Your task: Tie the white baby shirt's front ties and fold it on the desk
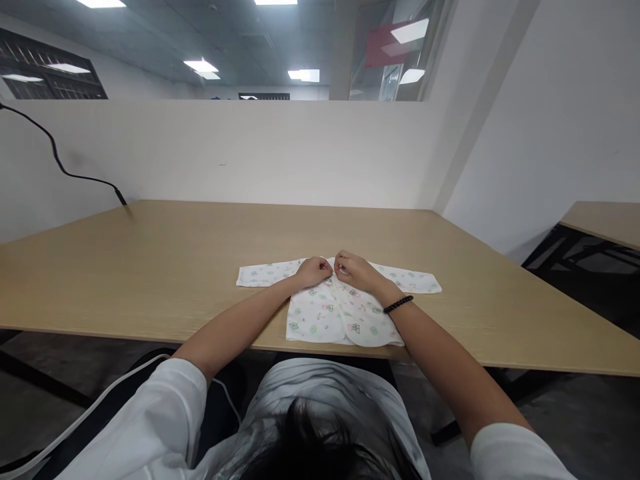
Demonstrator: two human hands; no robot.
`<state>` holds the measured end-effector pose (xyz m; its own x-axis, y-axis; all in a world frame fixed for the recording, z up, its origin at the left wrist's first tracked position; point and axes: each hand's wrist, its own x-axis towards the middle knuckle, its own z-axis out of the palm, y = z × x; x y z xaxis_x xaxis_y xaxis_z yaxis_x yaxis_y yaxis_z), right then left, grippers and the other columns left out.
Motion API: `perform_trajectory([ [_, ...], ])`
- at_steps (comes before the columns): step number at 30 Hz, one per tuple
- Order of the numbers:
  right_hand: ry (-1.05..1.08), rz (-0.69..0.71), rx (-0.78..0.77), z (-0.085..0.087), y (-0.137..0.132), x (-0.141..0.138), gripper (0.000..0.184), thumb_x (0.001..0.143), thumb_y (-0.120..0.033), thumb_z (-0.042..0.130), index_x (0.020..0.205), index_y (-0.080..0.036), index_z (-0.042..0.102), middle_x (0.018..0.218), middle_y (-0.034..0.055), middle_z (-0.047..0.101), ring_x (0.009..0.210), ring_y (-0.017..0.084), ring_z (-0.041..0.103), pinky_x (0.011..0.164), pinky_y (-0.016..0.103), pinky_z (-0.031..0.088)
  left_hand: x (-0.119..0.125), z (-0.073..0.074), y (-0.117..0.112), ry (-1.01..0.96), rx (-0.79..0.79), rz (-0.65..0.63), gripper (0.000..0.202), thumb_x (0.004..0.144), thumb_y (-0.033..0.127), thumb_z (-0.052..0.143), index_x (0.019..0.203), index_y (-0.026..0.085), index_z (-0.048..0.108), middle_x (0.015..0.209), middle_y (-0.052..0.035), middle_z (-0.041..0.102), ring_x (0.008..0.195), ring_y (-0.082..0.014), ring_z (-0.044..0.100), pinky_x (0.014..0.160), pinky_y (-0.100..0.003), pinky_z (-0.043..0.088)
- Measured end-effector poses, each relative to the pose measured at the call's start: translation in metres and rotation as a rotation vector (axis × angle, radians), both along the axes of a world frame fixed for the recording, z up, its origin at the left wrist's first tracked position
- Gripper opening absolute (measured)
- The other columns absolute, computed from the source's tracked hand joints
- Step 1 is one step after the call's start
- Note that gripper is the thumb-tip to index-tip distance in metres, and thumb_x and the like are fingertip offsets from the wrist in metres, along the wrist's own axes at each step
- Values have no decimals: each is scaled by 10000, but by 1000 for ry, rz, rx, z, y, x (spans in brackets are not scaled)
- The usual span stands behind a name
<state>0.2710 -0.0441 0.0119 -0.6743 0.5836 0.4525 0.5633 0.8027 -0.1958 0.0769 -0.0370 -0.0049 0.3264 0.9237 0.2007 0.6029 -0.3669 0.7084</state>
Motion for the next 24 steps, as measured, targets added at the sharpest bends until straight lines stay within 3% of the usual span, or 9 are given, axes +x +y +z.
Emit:
perform_trajectory([
  [8,-46,-41,-80,0,0,0,104,788,-87,524,790,-179,572,761,21,584,659,144,489,639,247,338,-1,-3,0,-36,70,-58,182,736,190,621,910,194,676,813,6,682,745,-148,617,664,-227,453],
  [11,-44,-47,-88,0,0,0,97,792,-99,522,777,-179,575,733,17,583,651,146,487,628,247,332,-2,-3,0,58,154,-130,129,758,175,586,841,186,683,791,-5,668,746,-163,611,672,-243,450],
  [15,-40,-82,-102,1,-1,0,109,778,-105,533,765,-178,612,699,16,597,630,147,492,611,249,334,-3,0,0,183,248,-134,108,768,194,585,762,175,692,751,-30,652,740,-189,605,667,-265,441],
  [24,105,-67,-281,-2,4,3,101,746,-153,586,764,-170,684,750,34,672,655,151,549,621,249,404,-10,3,2,161,266,-245,169,775,198,582,762,160,746,756,-41,692,743,-188,615,678,-256,442],
])
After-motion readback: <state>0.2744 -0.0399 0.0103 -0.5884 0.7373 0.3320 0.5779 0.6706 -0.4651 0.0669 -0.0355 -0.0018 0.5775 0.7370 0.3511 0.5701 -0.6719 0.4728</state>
